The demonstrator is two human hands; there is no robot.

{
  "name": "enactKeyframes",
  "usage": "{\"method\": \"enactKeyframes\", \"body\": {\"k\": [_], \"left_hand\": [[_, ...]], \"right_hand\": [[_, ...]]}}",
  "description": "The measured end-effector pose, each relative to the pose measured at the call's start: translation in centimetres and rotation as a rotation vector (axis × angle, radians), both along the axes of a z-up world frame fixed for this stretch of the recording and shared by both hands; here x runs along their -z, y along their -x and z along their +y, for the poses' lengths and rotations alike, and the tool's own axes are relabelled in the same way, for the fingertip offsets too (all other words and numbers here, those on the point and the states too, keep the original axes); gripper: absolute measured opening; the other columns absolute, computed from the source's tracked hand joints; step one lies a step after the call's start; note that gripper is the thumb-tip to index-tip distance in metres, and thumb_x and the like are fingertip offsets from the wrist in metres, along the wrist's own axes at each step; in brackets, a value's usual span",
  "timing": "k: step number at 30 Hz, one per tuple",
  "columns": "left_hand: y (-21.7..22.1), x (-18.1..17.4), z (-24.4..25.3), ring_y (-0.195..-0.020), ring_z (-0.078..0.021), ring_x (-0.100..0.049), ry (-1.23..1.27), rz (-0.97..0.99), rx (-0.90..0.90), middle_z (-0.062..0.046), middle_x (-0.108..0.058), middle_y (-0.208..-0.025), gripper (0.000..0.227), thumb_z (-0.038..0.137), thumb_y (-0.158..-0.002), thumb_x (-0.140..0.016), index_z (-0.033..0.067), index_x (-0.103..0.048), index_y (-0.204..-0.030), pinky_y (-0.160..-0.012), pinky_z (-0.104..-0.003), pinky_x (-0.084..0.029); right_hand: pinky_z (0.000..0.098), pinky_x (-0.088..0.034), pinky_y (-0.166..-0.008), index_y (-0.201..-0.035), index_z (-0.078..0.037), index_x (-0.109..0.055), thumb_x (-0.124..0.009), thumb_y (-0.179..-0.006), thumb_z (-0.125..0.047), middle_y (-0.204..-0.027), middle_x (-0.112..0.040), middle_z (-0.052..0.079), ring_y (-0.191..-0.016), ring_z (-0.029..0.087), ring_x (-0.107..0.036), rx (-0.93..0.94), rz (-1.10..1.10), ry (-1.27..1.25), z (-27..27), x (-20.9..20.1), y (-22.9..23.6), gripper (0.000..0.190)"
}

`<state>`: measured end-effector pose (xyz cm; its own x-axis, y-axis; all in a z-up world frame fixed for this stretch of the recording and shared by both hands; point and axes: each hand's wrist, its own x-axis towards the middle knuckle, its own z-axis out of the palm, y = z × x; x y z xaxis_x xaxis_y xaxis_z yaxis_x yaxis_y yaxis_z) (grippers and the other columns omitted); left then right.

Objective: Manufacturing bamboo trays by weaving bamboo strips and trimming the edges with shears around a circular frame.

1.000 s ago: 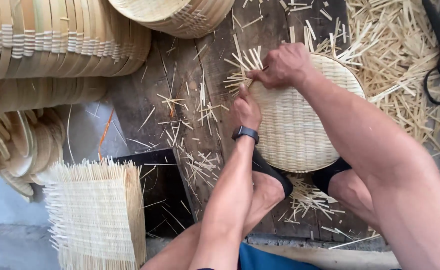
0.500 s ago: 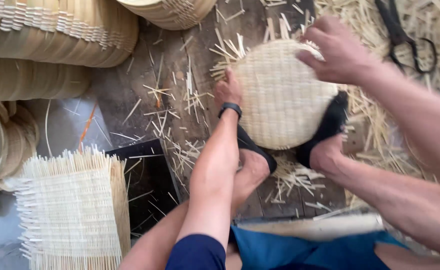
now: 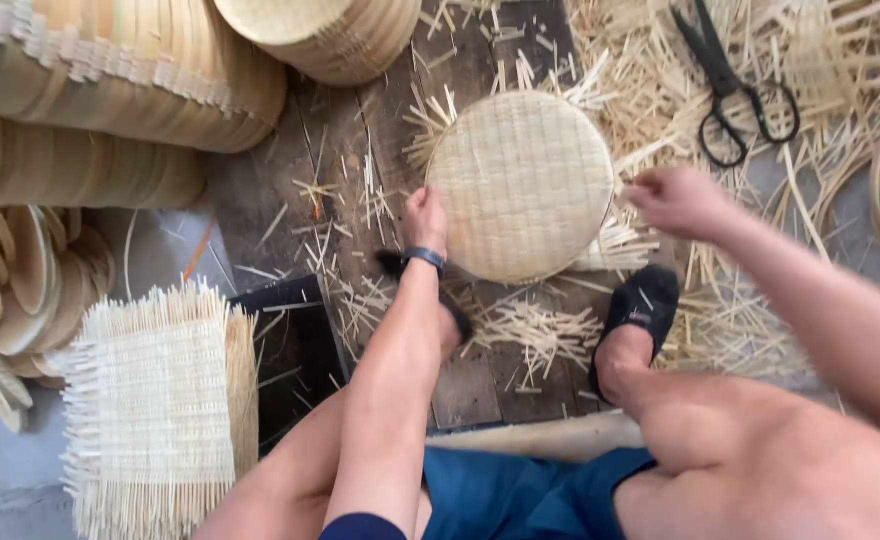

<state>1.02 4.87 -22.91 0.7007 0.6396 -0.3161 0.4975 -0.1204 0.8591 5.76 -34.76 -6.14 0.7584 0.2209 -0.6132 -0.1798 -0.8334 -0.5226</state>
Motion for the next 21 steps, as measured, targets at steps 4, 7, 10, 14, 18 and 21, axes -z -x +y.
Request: {"method": "enactKeyframes", "body": {"k": [4, 7, 10, 14, 18, 21], "left_hand": [[-1.0, -2.7, -1.5, -0.121, -0.0258, -0.058, 0.252, 0.033, -0.125, -0.016, -0.06, -0.137, 0.064, 0.049, -0.097, -0.064, 0.0016, -0.051, -0.138, -0.102, -0.04, -0.046], [-2.8, -4.6, -2.6, -0.127, -0.0286, -0.053, 0.584, -0.013, -0.215, -0.014, -0.055, -0.141, 0.066, 0.05, -0.097, -0.057, 0.0049, -0.046, -0.143, -0.106, -0.047, -0.044], [-2.9, -9.1, -2.8, -0.127, -0.0305, -0.058, 0.783, -0.086, -0.326, -0.013, -0.063, -0.136, 0.061, 0.048, -0.096, -0.052, 0.0038, -0.056, -0.138, -0.104, -0.049, -0.046], [-0.8, -12.8, -0.2, -0.119, -0.0288, -0.063, 0.798, -0.578, -0.234, -0.016, -0.066, -0.129, 0.046, 0.039, -0.106, -0.053, -0.0004, -0.06, -0.129, -0.101, -0.045, -0.052], [0.6, -11.6, 1.9, -0.105, -0.0276, -0.067, 0.827, -0.582, -0.098, -0.015, -0.069, -0.116, 0.036, 0.031, -0.107, -0.055, -0.0008, -0.064, -0.121, -0.092, -0.041, -0.056], [1.3, -4.3, 3.5, -0.093, -0.0258, -0.067, 0.922, -0.337, -0.068, -0.013, -0.071, -0.104, 0.029, 0.025, -0.105, -0.058, -0.0002, -0.068, -0.116, -0.081, -0.038, -0.055]], "right_hand": [[0.0457, -0.053, -0.093, -0.125, 0.006, -0.062, -0.063, -0.101, -0.04, -0.114, -0.07, 0.025, -0.103, 0.034, -0.068, 0.266, -0.008, -0.059, 5.0, 4.2, 0.1, 0.052], [0.0446, -0.052, -0.094, -0.115, 0.006, -0.066, -0.068, -0.097, -0.04, -0.109, -0.072, 0.026, -0.102, 0.034, -0.068, 0.434, -0.069, -0.052, 6.6, 1.5, -0.6, 0.049], [0.0441, -0.053, -0.087, -0.11, 0.003, -0.061, -0.071, -0.094, -0.039, -0.105, -0.069, 0.023, -0.099, 0.033, -0.067, 0.552, -0.094, -0.141, 6.0, -0.8, -0.8, 0.046], [0.0435, -0.054, -0.088, -0.108, 0.003, -0.058, -0.05, -0.114, -0.036, -0.1, -0.066, 0.015, -0.096, 0.026, -0.064, 0.561, -0.478, -0.625, 3.9, -2.3, -1.1, 0.04], [0.0401, -0.049, -0.106, -0.126, -0.002, -0.066, -0.029, -0.113, -0.042, -0.115, -0.073, 0.009, -0.109, 0.024, -0.067, 0.687, 0.098, -1.143, 1.7, -0.7, -3.3, 0.056], [0.0535, -0.049, -0.098, -0.128, -0.001, -0.063, -0.026, -0.114, -0.052, -0.108, -0.068, 0.022, -0.098, 0.035, -0.064, 0.875, 0.376, -0.782, 2.5, 4.3, -2.8, 0.064]]}}
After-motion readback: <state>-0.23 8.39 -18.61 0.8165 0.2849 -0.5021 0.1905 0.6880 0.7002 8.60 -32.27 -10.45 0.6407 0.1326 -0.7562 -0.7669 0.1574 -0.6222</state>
